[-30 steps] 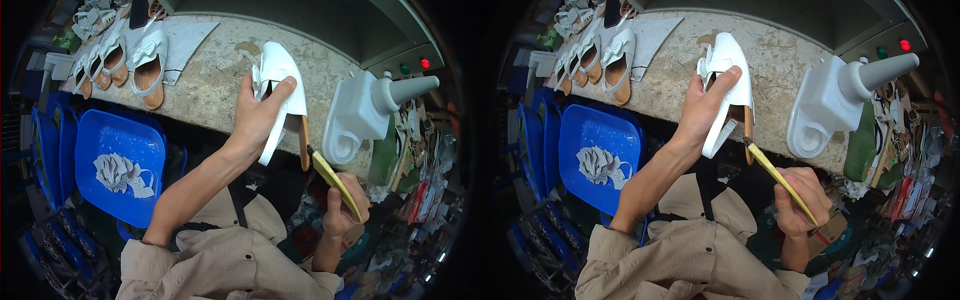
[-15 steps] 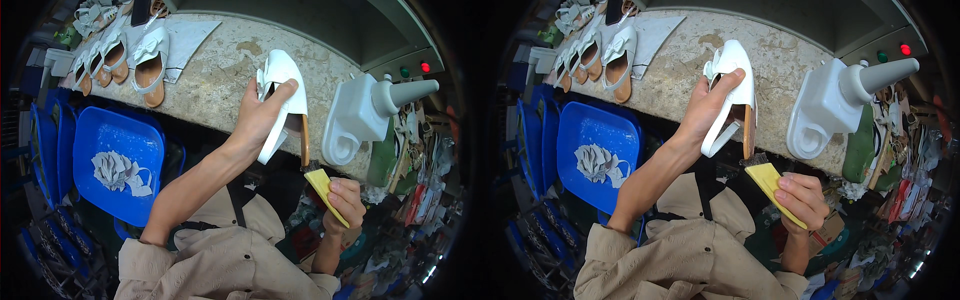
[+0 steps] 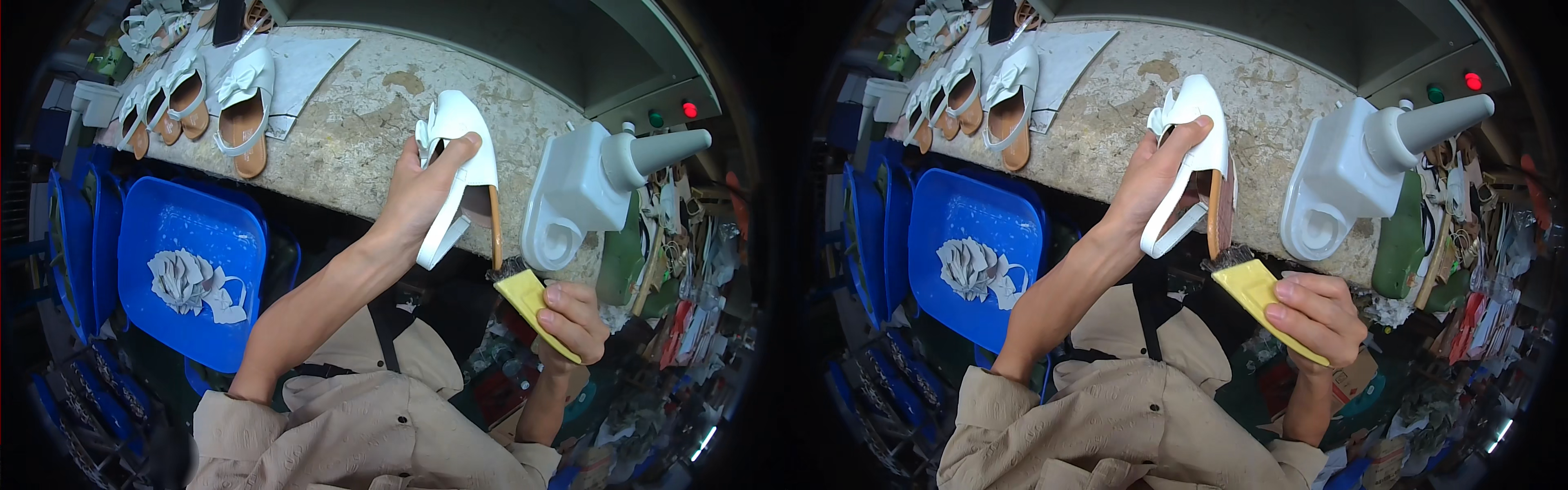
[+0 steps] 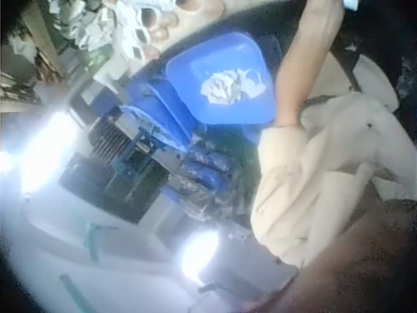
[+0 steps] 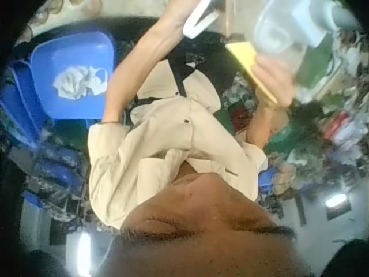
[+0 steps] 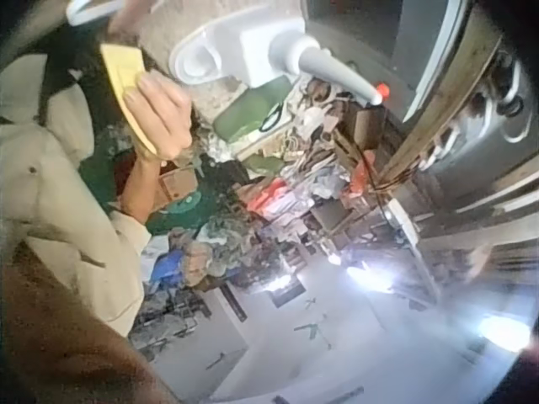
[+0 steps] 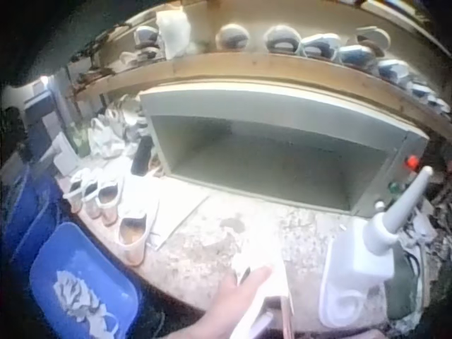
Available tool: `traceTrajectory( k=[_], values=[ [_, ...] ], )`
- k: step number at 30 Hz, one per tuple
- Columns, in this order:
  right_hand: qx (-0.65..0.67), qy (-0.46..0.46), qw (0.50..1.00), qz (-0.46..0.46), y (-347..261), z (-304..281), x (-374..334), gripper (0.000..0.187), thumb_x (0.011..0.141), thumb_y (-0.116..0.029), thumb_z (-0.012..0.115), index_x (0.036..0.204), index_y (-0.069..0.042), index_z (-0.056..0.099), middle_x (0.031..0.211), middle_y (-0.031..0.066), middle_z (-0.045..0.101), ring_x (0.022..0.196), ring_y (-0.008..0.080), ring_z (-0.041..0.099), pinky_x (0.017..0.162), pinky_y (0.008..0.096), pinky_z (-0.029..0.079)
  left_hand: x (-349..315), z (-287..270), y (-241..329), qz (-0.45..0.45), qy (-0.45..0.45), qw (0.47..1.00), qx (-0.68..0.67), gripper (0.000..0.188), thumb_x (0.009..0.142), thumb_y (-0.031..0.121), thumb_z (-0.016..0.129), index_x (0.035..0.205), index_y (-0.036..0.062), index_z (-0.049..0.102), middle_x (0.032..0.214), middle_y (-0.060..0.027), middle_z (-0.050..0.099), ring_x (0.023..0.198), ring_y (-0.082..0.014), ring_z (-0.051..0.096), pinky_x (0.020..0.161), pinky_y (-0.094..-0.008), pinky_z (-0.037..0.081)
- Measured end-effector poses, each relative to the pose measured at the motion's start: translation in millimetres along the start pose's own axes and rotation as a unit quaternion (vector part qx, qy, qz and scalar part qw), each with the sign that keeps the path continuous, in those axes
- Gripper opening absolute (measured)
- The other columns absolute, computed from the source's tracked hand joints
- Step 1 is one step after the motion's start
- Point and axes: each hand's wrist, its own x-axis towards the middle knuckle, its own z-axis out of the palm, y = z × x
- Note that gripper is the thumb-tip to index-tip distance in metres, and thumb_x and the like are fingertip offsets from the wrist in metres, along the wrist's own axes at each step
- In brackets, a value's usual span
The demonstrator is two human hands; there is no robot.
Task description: The person paints the white upper part of a slipper using a small brush. They pick up a slipper from a shelf, apply paint to the upper and inner surfaces, and then place it back on the shelf. The process is repeated with another slipper.
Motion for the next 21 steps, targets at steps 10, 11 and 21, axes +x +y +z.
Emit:
traceTrajectory(
  k=[10,11,21],
  values=[
    [-0.014,-0.047,0.998,0.04,5.0,-15.7,0.9,0.014,0.078,-0.013,0.071,0.086,-0.002,0.074,0.088,0.0135,0.072,0.08,0.0308,0.068,0.071,0.0356,0.056,-0.3,-2.9,-0.9,-0.03,-0.02,0.999,-0.039,0.046,0.09,0.034,0.066,0.121,0.0062,0.046,0.094,-0.0063,0.062,0.077,-0.0147,0.065,0.064,-0.0306,0.056],
    [-0.006,-0.046,0.998,0.046,7.3,-17.5,1.4,0.013,0.078,-0.01,0.071,0.087,-0.001,0.073,0.087,0.014,0.072,0.08,0.0305,0.068,0.07,0.0354,0.056,-0.7,-3.9,0.4,-0.037,-0.024,0.998,-0.045,0.045,0.091,0.034,0.065,0.121,0.0063,0.046,0.094,-0.0063,0.062,0.077,-0.0147,0.065,0.065,-0.0307,0.056],
    [0.298,0.041,0.921,0.246,2.0,-15.4,19.5,0.025,0.079,0.004,0.069,0.102,0.006,0.06,0.082,0.0146,0.065,0.073,0.0188,0.062,0.064,0.0303,0.05,-10.9,3.7,7.3,-0.037,-0.04,0.998,-0.038,0.043,0.093,0.032,0.063,0.122,0.0051,0.048,0.096,-0.0065,0.061,0.082,-0.0153,0.064,0.072,-0.0339,0.056]
  ],
)
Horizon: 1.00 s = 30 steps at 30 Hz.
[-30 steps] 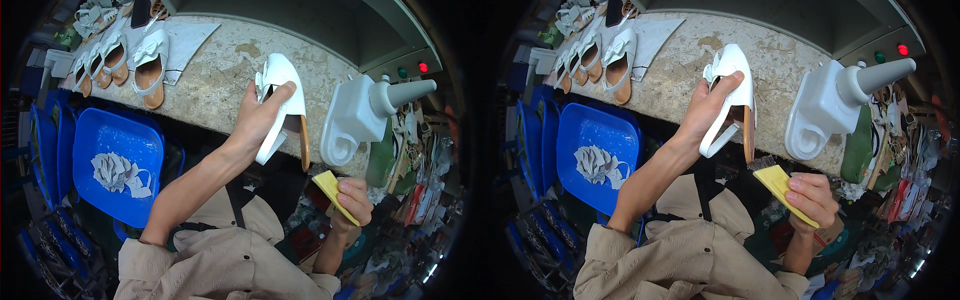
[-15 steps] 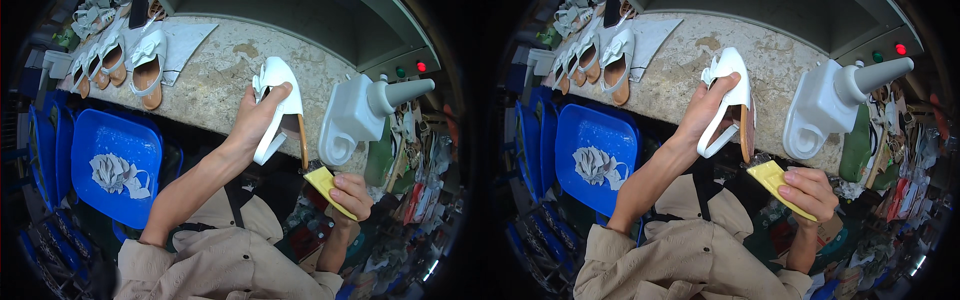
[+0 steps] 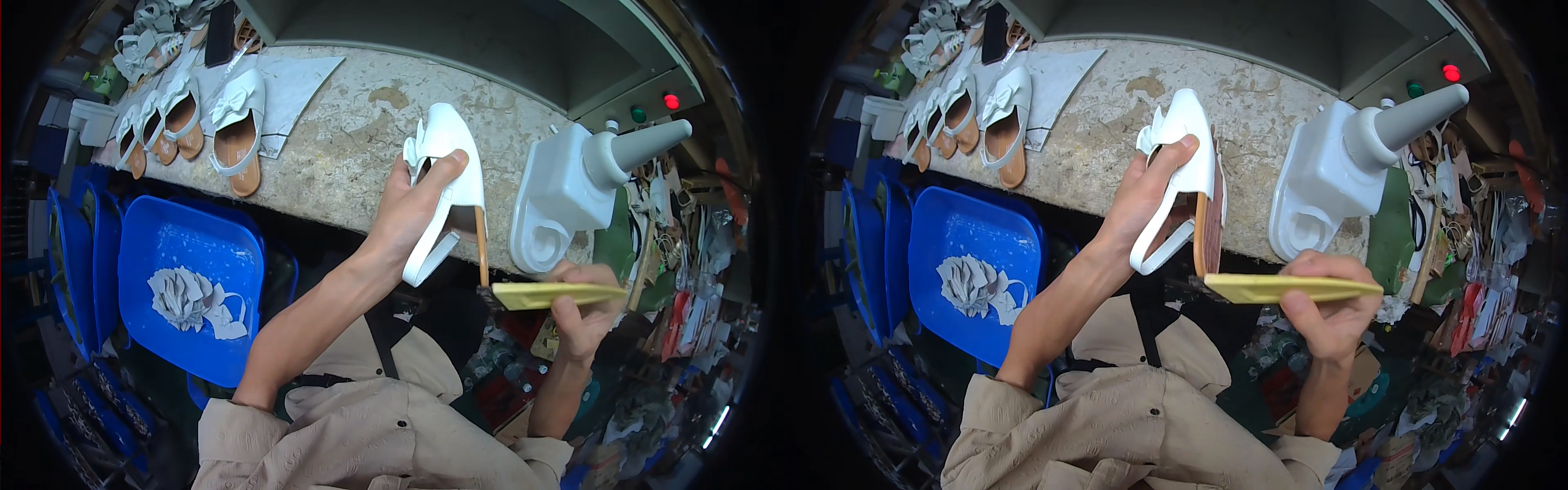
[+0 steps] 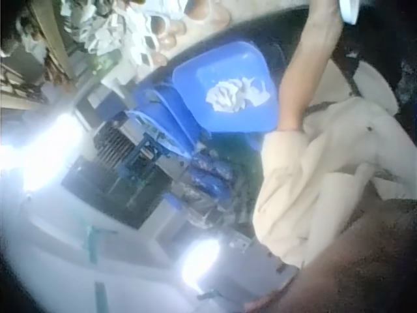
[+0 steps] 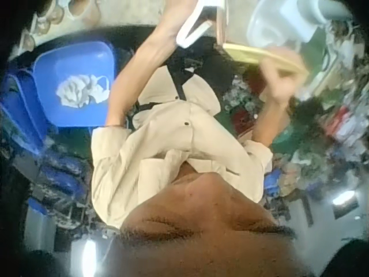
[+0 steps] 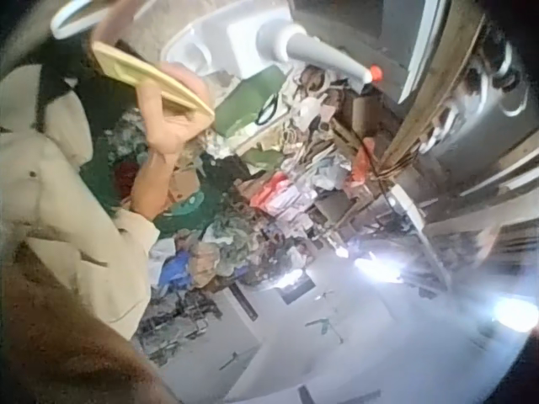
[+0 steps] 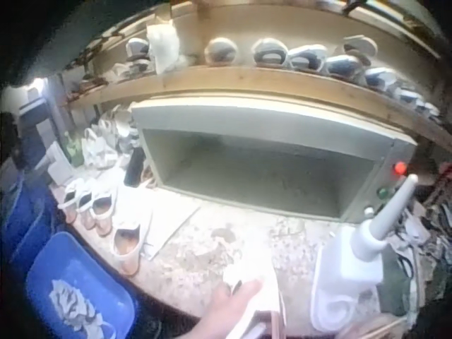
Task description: The person paints the white upper part of a slipper using a small brush. They pick up a slipper from a shelf, apply paint to the upper and inner surfaces, and then place it back on the shelf. The process is repeated with another slipper.
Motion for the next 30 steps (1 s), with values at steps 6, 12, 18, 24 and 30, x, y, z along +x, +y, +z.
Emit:
traceTrajectory(
  k=[6,12,18,24,30],
  values=[
    [0.015,0.047,0.994,0.102,-2.0,10.3,19.3,0.024,0.081,0.002,0.069,0.103,0.008,0.062,0.087,0.0106,0.066,0.069,0.0106,0.061,0.062,0.0219,0.049,-12.0,-0.5,3.1,0.022,-0.091,0.996,0.0,0.047,0.094,0.032,0.062,0.126,0.0014,0.046,0.102,-0.008,0.06,0.086,-0.0139,0.064,0.074,-0.0312,0.056],
    [0.019,0.081,0.992,0.097,6.5,6.2,15.8,0.025,0.081,-0.001,0.071,0.103,0.007,0.063,0.088,0.0091,0.066,0.075,0.0102,0.061,0.067,0.0226,0.049,-21.6,0.6,5.6,0.046,-0.129,0.991,0.002,0.05,0.095,0.032,0.058,0.13,-0.0012,0.043,0.104,-0.0102,0.06,0.088,-0.0142,0.064,0.077,-0.0307,0.056],
    [0.02,0.061,0.993,0.104,-4.3,10.2,15.4,0.023,0.079,-0.001,0.073,0.1,0.006,0.065,0.089,0.0094,0.067,0.077,0.011,0.062,0.07,0.0235,0.049,-30.1,0.3,7.0,0.063,-0.136,0.988,0.032,0.053,0.093,0.031,0.059,0.132,0.0002,0.042,0.106,-0.0106,0.057,0.093,-0.0143,0.063,0.08,-0.0311,0.055],
    [0.032,0.077,0.994,0.065,-11.6,12.0,13.3,0.025,0.078,0.001,0.074,0.1,0.006,0.065,0.088,0.0105,0.068,0.074,0.0113,0.063,0.068,0.0235,0.05,-35.3,-1.9,9.5,0.043,-0.122,0.992,0.013,0.056,0.091,0.027,0.065,0.134,-0.0019,0.045,0.115,-0.0103,0.059,0.104,-0.0141,0.06,0.09,-0.0296,0.05],
    [-0.004,0.043,0.996,0.077,-16.3,17.8,20.9,0.022,0.079,0.002,0.072,0.1,0.007,0.066,0.089,0.0102,0.069,0.074,0.0107,0.063,0.068,0.0235,0.05,-40.1,-3.0,6.9,0.04,-0.128,0.991,-0.012,0.059,0.091,0.027,0.063,0.138,-0.0009,0.04,0.12,-0.0118,0.057,0.106,-0.0158,0.06,0.091,-0.0305,0.05]
  ],
)
